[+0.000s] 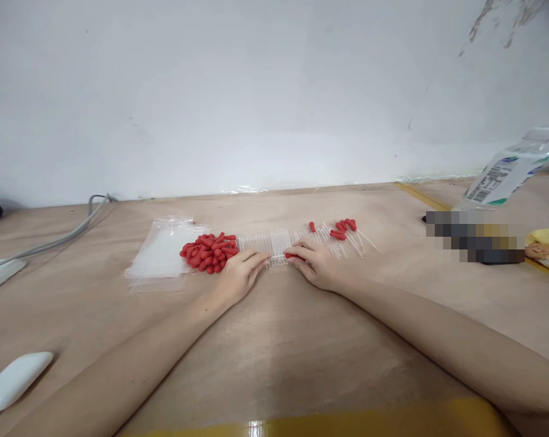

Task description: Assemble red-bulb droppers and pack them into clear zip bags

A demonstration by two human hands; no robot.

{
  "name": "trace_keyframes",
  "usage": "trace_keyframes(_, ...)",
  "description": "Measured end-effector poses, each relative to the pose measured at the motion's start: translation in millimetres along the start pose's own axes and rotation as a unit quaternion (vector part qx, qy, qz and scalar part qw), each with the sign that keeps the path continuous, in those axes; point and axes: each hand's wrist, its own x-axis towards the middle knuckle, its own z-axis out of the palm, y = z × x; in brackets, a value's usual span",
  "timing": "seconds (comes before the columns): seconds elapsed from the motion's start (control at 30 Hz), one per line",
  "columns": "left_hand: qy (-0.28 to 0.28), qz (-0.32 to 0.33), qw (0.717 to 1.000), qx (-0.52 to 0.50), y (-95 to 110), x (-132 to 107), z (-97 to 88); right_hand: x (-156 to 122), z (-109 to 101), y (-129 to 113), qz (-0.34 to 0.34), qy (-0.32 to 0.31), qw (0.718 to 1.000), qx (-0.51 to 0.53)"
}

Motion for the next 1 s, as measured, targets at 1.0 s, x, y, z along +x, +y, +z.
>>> trace_keyframes(1.0,-0.024,0.107,0.991,0.082,-2.6,-2.7,1.0,-1.3,-1.2,1.2,-0.124,0.017,0.984,-0.126)
